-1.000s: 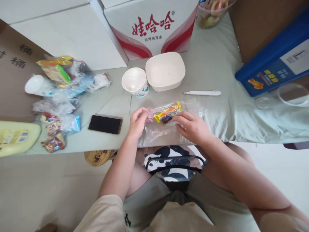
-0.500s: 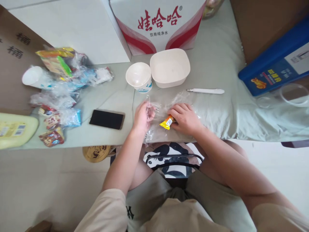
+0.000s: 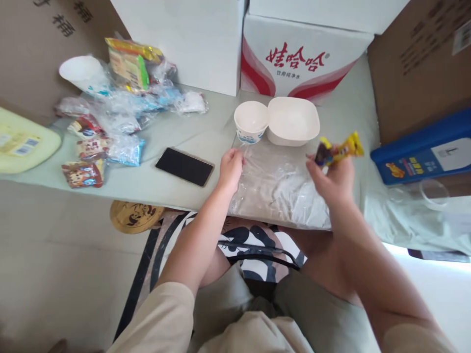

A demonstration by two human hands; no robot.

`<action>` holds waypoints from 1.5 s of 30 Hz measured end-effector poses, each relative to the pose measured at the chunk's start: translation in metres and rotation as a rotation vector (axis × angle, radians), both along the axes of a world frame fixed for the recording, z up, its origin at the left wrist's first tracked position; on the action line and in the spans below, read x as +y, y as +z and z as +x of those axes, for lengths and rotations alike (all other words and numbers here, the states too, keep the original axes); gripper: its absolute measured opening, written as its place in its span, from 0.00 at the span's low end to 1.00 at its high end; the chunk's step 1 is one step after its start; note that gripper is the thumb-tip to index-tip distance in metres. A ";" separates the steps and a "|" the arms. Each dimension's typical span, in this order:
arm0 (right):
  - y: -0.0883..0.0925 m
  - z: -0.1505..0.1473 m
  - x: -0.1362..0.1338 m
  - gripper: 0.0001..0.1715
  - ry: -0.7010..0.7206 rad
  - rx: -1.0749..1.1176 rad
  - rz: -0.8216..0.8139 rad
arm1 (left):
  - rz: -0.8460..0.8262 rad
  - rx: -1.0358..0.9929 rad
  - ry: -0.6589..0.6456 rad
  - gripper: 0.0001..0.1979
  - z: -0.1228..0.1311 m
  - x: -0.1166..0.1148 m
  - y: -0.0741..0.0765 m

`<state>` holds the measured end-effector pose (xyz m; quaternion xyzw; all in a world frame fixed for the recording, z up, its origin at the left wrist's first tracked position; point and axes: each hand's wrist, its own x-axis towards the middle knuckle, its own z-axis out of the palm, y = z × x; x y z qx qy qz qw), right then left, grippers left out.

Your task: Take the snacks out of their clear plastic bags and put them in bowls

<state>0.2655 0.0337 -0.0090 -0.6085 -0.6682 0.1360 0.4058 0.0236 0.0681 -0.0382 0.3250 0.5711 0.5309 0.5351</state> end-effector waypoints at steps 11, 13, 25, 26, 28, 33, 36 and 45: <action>0.051 -0.013 0.174 0.24 0.290 -0.816 -0.574 | -0.004 -0.040 -0.098 0.13 -0.005 0.000 0.014; 0.047 -0.019 0.176 0.24 0.311 -0.819 -0.628 | -0.003 -0.060 -0.096 0.13 -0.006 0.000 0.015; 0.033 -0.010 0.161 0.22 0.229 -0.960 -0.614 | 0.010 -0.064 -0.114 0.12 -0.003 -0.002 0.017; 0.032 -0.010 0.160 0.24 0.228 -0.939 -0.587 | 0.012 -0.060 -0.116 0.12 -0.002 -0.002 0.017; 0.028 -0.014 0.160 0.31 0.231 -0.883 -0.550 | 0.014 -0.054 -0.115 0.12 0.000 -0.002 0.017; 0.018 -0.026 0.169 0.43 0.226 -0.815 -0.614 | -0.003 -0.037 -0.118 0.11 0.003 0.000 0.015; 0.016 -0.027 0.174 0.34 0.249 -0.824 -0.618 | -0.014 -0.022 -0.120 0.10 0.003 0.001 0.014; 0.019 -0.021 0.168 0.30 0.291 -0.772 -0.659 | -0.021 0.035 -0.157 0.10 0.003 0.003 0.013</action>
